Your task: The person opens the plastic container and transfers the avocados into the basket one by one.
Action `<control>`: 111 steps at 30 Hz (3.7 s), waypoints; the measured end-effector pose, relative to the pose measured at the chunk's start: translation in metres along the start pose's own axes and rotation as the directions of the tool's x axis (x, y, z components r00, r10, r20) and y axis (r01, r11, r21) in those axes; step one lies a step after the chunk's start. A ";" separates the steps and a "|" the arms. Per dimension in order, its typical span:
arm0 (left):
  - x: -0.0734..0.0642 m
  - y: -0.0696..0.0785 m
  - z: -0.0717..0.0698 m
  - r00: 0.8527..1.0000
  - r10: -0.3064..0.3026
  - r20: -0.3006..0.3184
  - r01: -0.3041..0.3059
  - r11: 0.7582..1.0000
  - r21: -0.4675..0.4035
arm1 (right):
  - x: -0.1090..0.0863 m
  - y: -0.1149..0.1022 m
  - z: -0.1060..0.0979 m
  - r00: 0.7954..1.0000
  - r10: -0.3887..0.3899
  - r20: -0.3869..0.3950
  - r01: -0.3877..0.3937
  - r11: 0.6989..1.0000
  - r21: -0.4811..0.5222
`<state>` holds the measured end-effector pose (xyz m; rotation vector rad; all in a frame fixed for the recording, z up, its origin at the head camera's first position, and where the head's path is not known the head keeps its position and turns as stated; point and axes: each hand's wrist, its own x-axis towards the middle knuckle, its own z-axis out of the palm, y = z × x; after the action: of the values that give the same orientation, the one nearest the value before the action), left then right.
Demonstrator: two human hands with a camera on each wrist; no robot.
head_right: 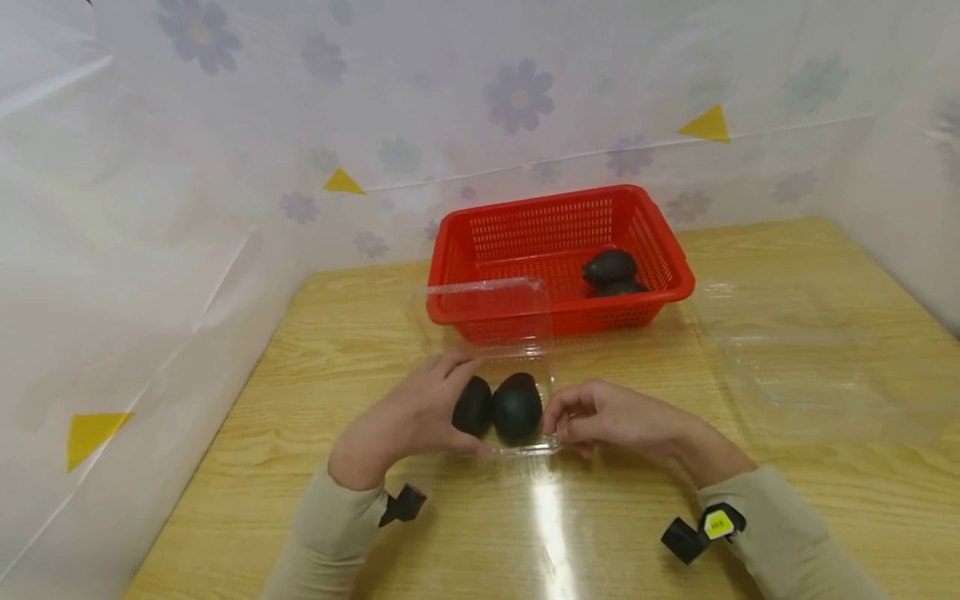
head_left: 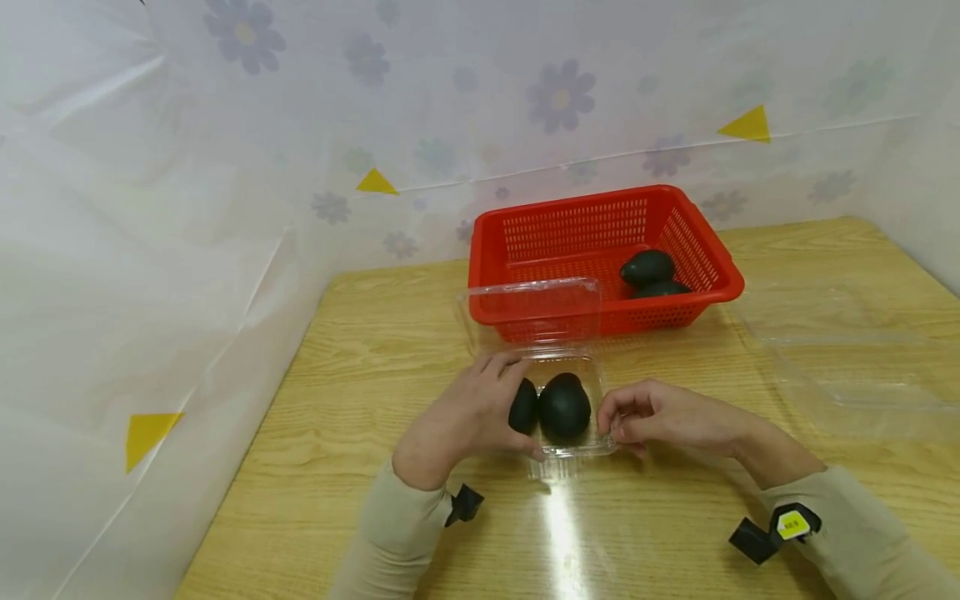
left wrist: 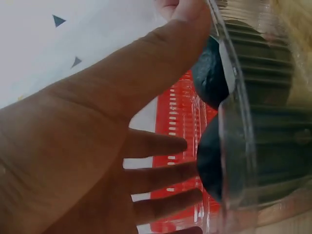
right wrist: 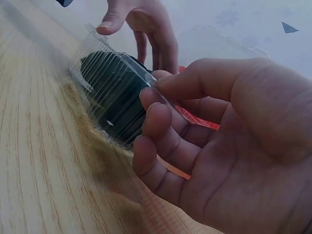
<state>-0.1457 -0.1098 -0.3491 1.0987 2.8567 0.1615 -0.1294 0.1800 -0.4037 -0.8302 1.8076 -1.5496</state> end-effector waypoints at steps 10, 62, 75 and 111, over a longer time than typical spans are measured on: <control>-0.005 -0.009 -0.005 0.999 -0.044 0.007 0.045 0.997 -0.067 | 0.001 -0.004 -0.007 0.999 -0.010 0.038 0.010 1.000 -0.010; -0.017 -0.016 0.007 0.989 -0.079 0.126 0.095 0.988 -0.126 | 0.051 -0.032 0.023 0.990 -0.139 -0.021 0.041 0.432 -0.901; -0.014 -0.014 0.007 0.987 -0.095 0.128 0.106 0.991 -0.080 | 0.040 -0.050 0.013 0.979 -0.164 -0.124 -0.021 0.520 -0.854; -0.014 -0.012 0.008 0.982 -0.102 0.162 0.116 0.990 -0.080 | -0.013 -0.110 -0.035 0.872 -0.327 -0.365 -0.170 0.497 -0.851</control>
<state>-0.1426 -0.1279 -0.3581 0.8935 2.7318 0.1841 -0.1405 0.1987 -0.2897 -1.0050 3.0899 -0.7953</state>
